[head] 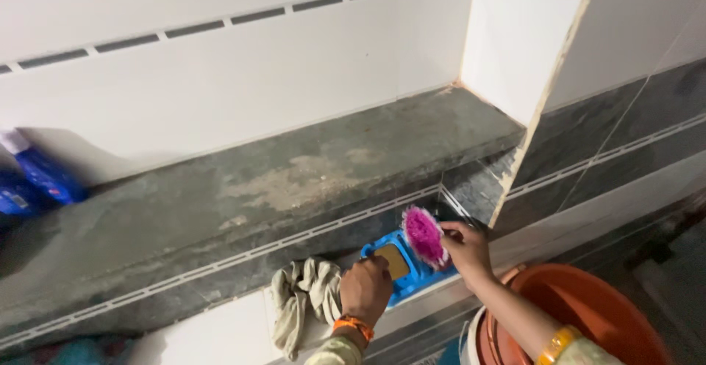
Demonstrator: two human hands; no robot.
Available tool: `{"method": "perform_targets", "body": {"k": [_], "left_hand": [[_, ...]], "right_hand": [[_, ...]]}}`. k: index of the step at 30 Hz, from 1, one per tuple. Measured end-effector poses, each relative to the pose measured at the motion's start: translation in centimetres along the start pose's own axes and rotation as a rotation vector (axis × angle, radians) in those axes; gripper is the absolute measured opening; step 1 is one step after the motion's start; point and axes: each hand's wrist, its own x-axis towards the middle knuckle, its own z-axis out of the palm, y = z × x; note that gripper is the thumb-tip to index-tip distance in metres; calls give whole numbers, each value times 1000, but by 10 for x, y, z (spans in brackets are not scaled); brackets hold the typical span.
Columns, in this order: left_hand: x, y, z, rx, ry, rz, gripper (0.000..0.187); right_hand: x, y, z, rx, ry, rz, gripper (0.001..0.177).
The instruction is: The person wipes a tiled bathroom shelf with a cloth, then rearranges personal care items including toothbrushes, toothpaste, and small boxes on the shelf.
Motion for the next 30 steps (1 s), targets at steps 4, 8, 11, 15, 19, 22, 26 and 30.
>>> {"method": "perform_targets", "body": {"k": [4,8,11,15,19,22,26,30], "left_hand": [[-2,-14,-1,22,15,2,17],[-7,-30,8,-12,-58,-30,19],[-4,-37,20,-393,-35,-195,37],[-2,-51,16,-1072,4,-673,72],[-24,-93,-17,-1072,298,-683,68],[-40,-129,-49,-1158,336,-883,66],[-81,-166,-85,-431,315,-937,73],[-109,-195,-119,28,202,-824,72]], "right_hand": [[-10,-6,1,-106,16,-140,26],[-28,-36,18,-16,-6,-35,27],[-55,-70,49,-7,-70,-117,31],[-100,-115,111,-111,-128,-269,28],[-144,-140,169,-87,-288,-190,33],[-158,-147,191,31,-558,-146,48],[-155,-147,220,-112,-785,-226,53],[-141,-132,244,-598,-748,-659,87]]}}
